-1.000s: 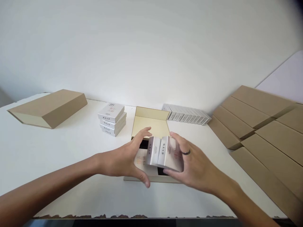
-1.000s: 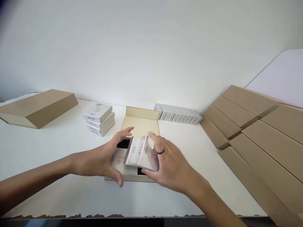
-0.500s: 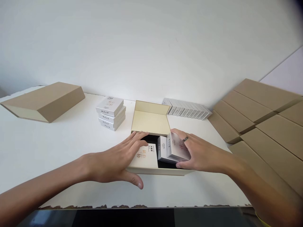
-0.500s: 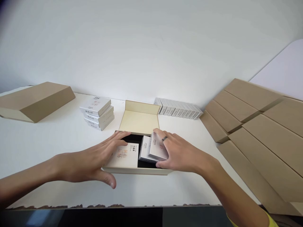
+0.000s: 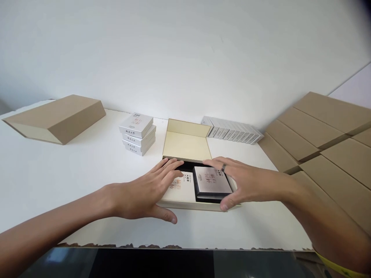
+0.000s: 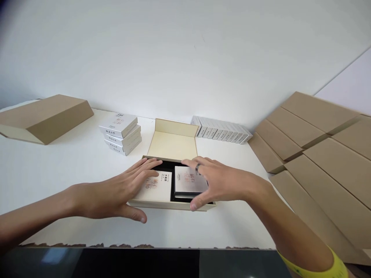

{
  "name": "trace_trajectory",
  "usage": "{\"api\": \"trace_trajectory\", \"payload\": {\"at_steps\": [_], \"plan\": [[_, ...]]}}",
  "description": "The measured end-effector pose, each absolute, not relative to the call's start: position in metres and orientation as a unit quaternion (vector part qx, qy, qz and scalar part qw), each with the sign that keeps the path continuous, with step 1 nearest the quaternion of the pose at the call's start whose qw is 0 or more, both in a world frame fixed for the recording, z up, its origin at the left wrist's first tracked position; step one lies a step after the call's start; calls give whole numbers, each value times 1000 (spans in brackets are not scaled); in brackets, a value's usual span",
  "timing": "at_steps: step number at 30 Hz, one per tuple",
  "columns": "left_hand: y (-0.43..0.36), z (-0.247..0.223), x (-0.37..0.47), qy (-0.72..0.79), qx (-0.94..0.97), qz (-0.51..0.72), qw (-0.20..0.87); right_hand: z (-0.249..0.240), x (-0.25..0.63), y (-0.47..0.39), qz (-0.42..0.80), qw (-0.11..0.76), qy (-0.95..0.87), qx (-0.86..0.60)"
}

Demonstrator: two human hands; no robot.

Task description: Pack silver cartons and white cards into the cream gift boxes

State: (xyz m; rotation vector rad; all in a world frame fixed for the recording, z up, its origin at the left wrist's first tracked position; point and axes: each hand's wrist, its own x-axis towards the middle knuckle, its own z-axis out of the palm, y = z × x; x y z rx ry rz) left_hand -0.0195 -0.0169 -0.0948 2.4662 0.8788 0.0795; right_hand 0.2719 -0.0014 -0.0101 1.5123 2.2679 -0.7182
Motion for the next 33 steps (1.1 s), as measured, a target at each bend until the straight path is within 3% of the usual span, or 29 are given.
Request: {"api": "trace_trajectory", "payload": {"at_steps": [5,17,22,33], "plan": [[-18,-90,-17,327,912,20,247,-16,254,3,-227,231,830,454],[-18,-84,-12,327,918,24,222,-33,227,5,-171,348,813,434],[-10,-75,7,293,932,74,200,-33,227,4,-170,335,825,422],[17,-57,47,279,936,-159,143,-47,237,-3,-174,238,862,413]]}}
